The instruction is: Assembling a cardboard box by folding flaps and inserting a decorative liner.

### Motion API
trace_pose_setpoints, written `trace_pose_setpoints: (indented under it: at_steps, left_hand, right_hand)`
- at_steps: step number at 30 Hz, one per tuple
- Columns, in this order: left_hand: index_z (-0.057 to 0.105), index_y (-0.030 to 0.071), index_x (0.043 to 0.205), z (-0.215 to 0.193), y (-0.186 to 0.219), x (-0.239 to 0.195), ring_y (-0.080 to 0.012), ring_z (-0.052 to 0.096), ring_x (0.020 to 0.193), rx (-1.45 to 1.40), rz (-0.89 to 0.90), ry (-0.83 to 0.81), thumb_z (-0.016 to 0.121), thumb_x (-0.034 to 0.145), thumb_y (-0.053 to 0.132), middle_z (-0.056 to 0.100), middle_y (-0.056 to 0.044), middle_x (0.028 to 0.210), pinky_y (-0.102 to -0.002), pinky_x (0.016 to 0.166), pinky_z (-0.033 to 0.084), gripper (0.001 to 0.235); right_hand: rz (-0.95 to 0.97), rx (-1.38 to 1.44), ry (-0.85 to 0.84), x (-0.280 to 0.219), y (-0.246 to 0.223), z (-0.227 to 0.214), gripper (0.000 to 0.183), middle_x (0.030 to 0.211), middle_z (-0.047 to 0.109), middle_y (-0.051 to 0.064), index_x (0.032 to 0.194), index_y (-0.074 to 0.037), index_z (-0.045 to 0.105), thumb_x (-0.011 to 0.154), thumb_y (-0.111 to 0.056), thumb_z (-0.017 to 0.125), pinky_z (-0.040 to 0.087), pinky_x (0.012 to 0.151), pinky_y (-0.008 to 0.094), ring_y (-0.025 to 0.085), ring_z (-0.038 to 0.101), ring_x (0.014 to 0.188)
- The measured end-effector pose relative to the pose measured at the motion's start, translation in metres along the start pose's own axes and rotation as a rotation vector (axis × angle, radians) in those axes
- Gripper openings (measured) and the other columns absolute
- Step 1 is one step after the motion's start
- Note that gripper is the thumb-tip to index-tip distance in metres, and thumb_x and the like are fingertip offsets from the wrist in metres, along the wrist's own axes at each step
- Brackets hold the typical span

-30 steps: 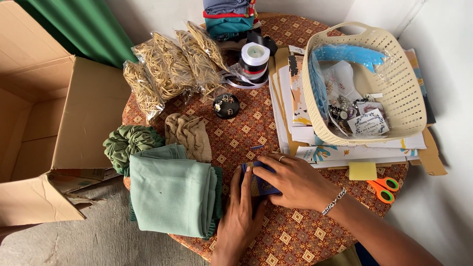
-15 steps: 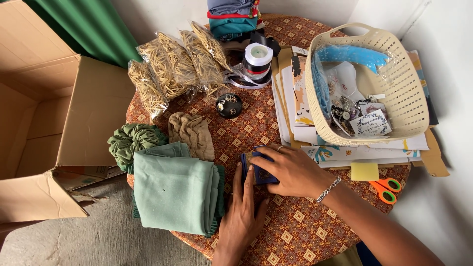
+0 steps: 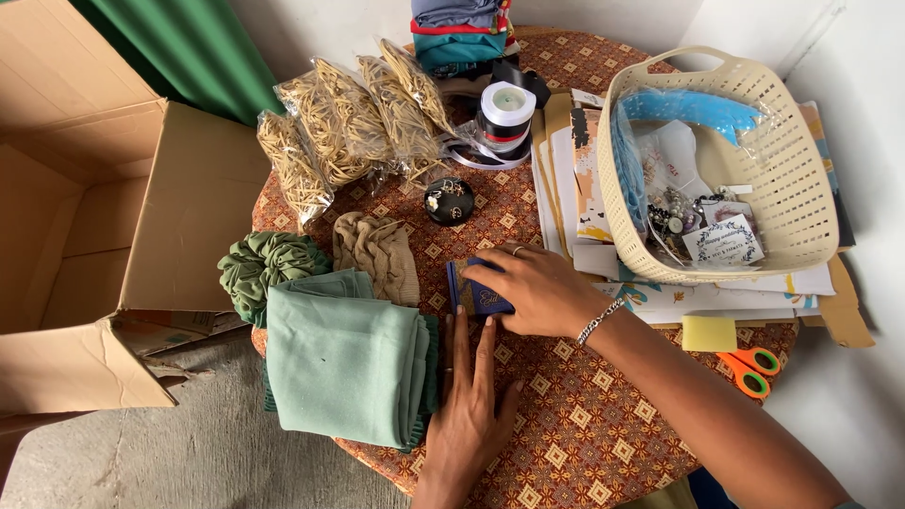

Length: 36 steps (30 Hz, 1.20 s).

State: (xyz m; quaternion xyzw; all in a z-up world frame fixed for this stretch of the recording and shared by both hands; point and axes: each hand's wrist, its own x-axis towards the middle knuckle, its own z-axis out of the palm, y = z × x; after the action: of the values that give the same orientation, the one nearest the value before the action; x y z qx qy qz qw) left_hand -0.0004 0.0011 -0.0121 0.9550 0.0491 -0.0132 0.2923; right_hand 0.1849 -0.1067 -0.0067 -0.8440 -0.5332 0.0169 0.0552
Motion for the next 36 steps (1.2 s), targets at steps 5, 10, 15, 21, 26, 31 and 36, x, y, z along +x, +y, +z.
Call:
trace_pose_setpoints:
  at_steps: [5, 10, 15, 21, 26, 31, 36]
  left_hand:
    - [0.005, 0.024, 0.162, -0.008, 0.006, 0.000, -0.0314, 0.046, 0.129, -0.070, -0.076, -0.079, 0.056, 0.099, 0.038, -0.003, -0.009, 0.174, -0.041, 0.043, 0.066, 0.083]
    - [0.001, 0.022, 0.162, -0.010, 0.005, 0.000, -0.0317, 0.076, 0.092, -0.116, -0.114, -0.121, 0.055, 0.100, 0.040, -0.004, -0.007, 0.174, -0.041, 0.035, 0.061, 0.084]
    - [-0.002, 0.024, 0.162, -0.010, 0.003, 0.000, -0.0315, 0.076, 0.099, -0.164, -0.096, -0.156, 0.049, 0.102, 0.041, 0.001, -0.009, 0.174, -0.041, 0.036, 0.063, 0.080]
    - [0.003, 0.026, 0.162, -0.019, 0.006, 0.002, -0.0322, 0.058, 0.128, -0.204, -0.121, -0.187, 0.049, 0.101, 0.039, 0.005, -0.004, 0.174, -0.049, 0.047, 0.065, 0.078]
    - [0.011, 0.020, 0.162, -0.013, 0.001, 0.000, -0.0284, 0.025, 0.155, -0.189, -0.057, -0.103, 0.050, 0.101, 0.039, 0.012, -0.009, 0.171, -0.047, 0.056, 0.067, 0.074]
    - [0.011, 0.021, 0.161, -0.016, 0.001, 0.002, -0.0302, 0.019, 0.157, -0.241, -0.068, -0.142, 0.051, 0.101, 0.035, 0.011, -0.009, 0.171, -0.048, 0.057, 0.067, 0.074]
    - [0.014, 0.020, 0.161, -0.013, -0.001, 0.000, -0.0293, 0.024, 0.155, -0.160, -0.018, -0.079, 0.052, 0.100, 0.035, 0.018, -0.010, 0.169, -0.043, 0.050, 0.066, 0.074]
  right_hand:
    - [0.006, 0.005, -0.028, 0.016, 0.001, -0.008, 0.079, 0.139, 0.056, 0.012, 0.142, -0.019, 0.051, 0.074, -0.038, 0.085, 0.059, 0.085, 0.051, 0.038, 0.067, 0.105]
    - [0.039, 0.033, -0.023, 0.039, -0.004, -0.028, 0.078, 0.142, 0.053, 0.013, 0.144, -0.022, 0.050, 0.073, -0.036, 0.080, 0.063, 0.070, 0.053, 0.040, 0.072, 0.091]
    - [0.050, 0.073, -0.013, 0.075, -0.001, -0.035, 0.084, 0.147, 0.050, 0.018, 0.151, -0.020, 0.040, 0.077, -0.039, 0.078, 0.064, 0.072, 0.053, 0.042, 0.068, 0.103]
    - [0.048, 0.210, 0.173, 0.121, 0.003, -0.045, 0.077, 0.130, 0.060, 0.020, 0.142, -0.015, 0.041, 0.077, -0.031, 0.079, 0.063, 0.059, 0.052, 0.039, 0.069, 0.092]
    - [0.010, 0.171, 0.253, 0.147, 0.003, -0.027, 0.076, 0.126, 0.060, 0.020, 0.137, -0.015, 0.040, 0.077, -0.033, 0.083, 0.061, 0.054, 0.052, 0.039, 0.071, 0.079]
    - [-0.005, 0.129, 0.159, 0.154, 0.007, -0.018, 0.082, 0.120, 0.062, 0.020, 0.142, -0.015, 0.039, 0.078, -0.035, 0.086, 0.062, 0.054, 0.047, 0.035, 0.071, 0.081]
    - [0.040, 0.115, 0.048, 0.153, 0.015, -0.014, 0.081, 0.121, 0.062, 0.018, 0.143, -0.018, 0.039, 0.079, -0.038, 0.084, 0.061, 0.060, 0.052, 0.038, 0.070, 0.085]
